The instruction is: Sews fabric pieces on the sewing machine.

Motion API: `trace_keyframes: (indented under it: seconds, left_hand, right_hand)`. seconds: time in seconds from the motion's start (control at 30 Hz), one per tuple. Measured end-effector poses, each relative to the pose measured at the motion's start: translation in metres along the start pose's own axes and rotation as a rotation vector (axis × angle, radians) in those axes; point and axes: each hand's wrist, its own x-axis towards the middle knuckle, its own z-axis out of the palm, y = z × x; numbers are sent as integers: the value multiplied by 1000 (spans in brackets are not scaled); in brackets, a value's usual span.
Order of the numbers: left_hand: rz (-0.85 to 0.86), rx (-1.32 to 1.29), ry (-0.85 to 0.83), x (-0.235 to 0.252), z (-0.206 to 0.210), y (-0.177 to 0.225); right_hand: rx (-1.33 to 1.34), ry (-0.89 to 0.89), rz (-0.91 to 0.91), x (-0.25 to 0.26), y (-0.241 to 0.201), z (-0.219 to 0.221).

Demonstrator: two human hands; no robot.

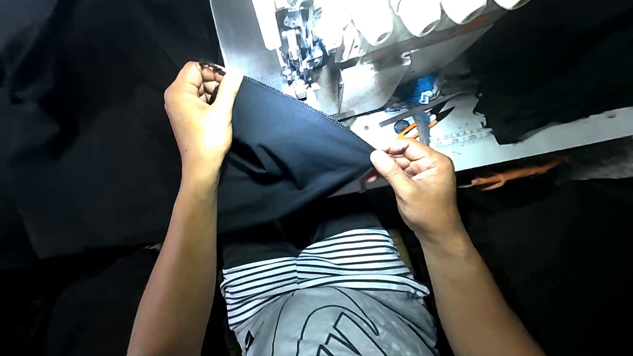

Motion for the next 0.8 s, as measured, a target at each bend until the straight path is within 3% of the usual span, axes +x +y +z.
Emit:
trace_keyframes:
  seconds: [0.5,0.8]
  left_hand:
    - [-19,-45,11,-2,3,-2]
    - [-26,54,12,-1,1,1]
  right_hand:
    - [14,-15,13,1,3,-2]
    - [-114,9,0,4,5,-13]
